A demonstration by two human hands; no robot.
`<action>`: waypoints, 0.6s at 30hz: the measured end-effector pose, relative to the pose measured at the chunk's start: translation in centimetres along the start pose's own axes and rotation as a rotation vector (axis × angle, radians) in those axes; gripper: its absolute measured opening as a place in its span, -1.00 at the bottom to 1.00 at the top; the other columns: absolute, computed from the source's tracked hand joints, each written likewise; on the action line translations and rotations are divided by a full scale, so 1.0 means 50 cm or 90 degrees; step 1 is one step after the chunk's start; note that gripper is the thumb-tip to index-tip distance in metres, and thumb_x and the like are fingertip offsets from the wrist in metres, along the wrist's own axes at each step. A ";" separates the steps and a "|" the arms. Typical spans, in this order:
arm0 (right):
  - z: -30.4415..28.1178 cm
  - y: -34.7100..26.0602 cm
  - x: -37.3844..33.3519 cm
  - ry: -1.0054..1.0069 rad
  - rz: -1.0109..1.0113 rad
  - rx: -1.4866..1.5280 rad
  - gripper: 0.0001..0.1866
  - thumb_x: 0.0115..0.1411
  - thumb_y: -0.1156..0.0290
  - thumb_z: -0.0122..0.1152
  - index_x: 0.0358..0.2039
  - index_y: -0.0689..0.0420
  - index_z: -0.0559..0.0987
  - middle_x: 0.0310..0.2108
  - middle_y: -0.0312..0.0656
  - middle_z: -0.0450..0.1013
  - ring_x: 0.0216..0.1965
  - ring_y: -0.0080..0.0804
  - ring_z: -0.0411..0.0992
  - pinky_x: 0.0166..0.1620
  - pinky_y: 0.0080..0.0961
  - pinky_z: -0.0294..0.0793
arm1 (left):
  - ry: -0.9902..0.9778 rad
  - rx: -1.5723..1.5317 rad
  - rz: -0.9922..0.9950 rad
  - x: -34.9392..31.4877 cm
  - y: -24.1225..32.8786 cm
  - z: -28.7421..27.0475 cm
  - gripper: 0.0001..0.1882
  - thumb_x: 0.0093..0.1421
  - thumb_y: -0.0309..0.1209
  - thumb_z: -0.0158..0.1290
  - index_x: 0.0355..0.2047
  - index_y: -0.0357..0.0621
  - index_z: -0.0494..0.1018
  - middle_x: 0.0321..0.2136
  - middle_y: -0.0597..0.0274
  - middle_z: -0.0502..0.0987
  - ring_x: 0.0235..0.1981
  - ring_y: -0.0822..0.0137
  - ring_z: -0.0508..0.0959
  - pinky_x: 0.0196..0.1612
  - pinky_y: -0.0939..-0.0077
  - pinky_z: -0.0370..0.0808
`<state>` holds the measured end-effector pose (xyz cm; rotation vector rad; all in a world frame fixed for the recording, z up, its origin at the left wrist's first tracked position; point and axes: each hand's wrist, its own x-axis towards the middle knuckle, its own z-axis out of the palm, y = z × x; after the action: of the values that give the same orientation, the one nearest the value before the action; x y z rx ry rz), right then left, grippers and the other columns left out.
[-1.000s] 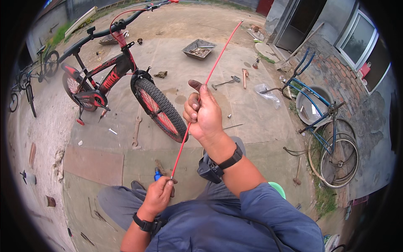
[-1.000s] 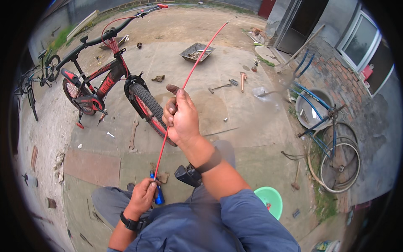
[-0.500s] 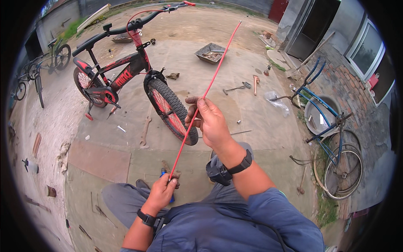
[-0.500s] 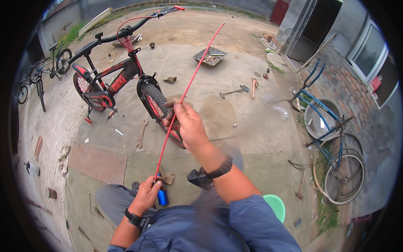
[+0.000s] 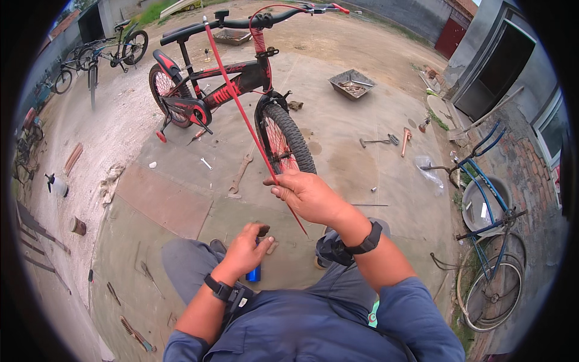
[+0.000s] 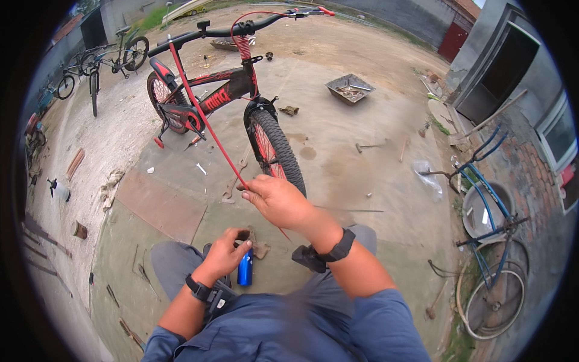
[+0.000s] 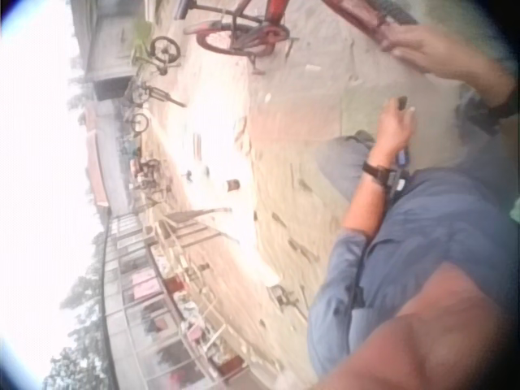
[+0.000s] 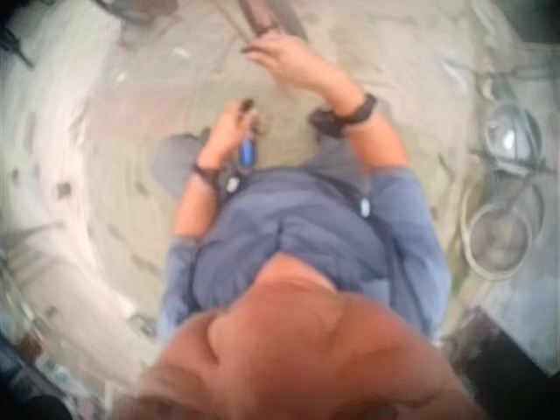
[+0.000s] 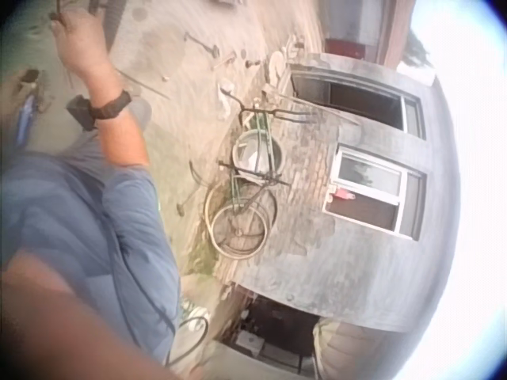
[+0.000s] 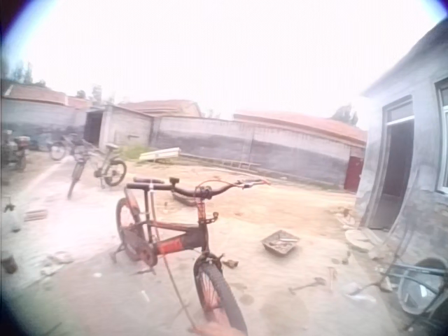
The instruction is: The person removes a red cable housing and inner wire from a bicycle, then measures and compares the lengths of the housing and wire. They insert the wire into the housing and attach a metal ferrule to the end, preparing the cable assembly.
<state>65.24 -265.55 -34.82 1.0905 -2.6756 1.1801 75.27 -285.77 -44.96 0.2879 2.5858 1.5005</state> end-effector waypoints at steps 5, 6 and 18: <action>0.067 -0.004 0.010 -0.089 -0.027 -0.142 -0.76 0.28 0.27 0.19 -0.11 0.08 0.61 -0.36 -0.13 0.48 -0.24 -0.08 0.50 -0.21 -0.17 0.50 | 0.132 -0.329 0.029 0.036 0.012 -0.073 -0.58 0.33 -0.34 0.11 0.13 -0.24 0.36 0.02 0.06 0.50 0.02 0.18 0.56 0.03 0.35 0.52; 0.078 -0.002 0.011 -0.116 -0.022 -0.173 -0.77 0.28 0.26 0.19 -0.11 0.06 0.61 -0.36 -0.15 0.48 -0.24 -0.09 0.50 -0.22 -0.18 0.50 | 0.147 -0.389 0.052 0.040 0.012 -0.084 -0.57 0.33 -0.34 0.11 0.14 -0.23 0.35 0.03 0.07 0.50 0.02 0.18 0.56 0.03 0.35 0.52; 0.115 0.145 -0.034 -0.106 0.035 -0.111 -0.78 0.24 0.30 0.25 -0.16 0.11 0.62 -0.34 -0.15 0.51 -0.25 -0.10 0.51 -0.21 -0.22 0.51 | 0.233 -0.676 -0.026 0.103 -0.092 -0.127 -0.82 0.40 -0.32 0.03 -0.07 -0.08 0.46 -0.13 0.14 0.60 -0.14 0.27 0.63 -0.17 0.44 0.56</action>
<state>63.57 -264.91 -44.05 1.1405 -2.8843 0.8771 68.46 -292.15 -45.93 -0.1836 1.5705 2.7901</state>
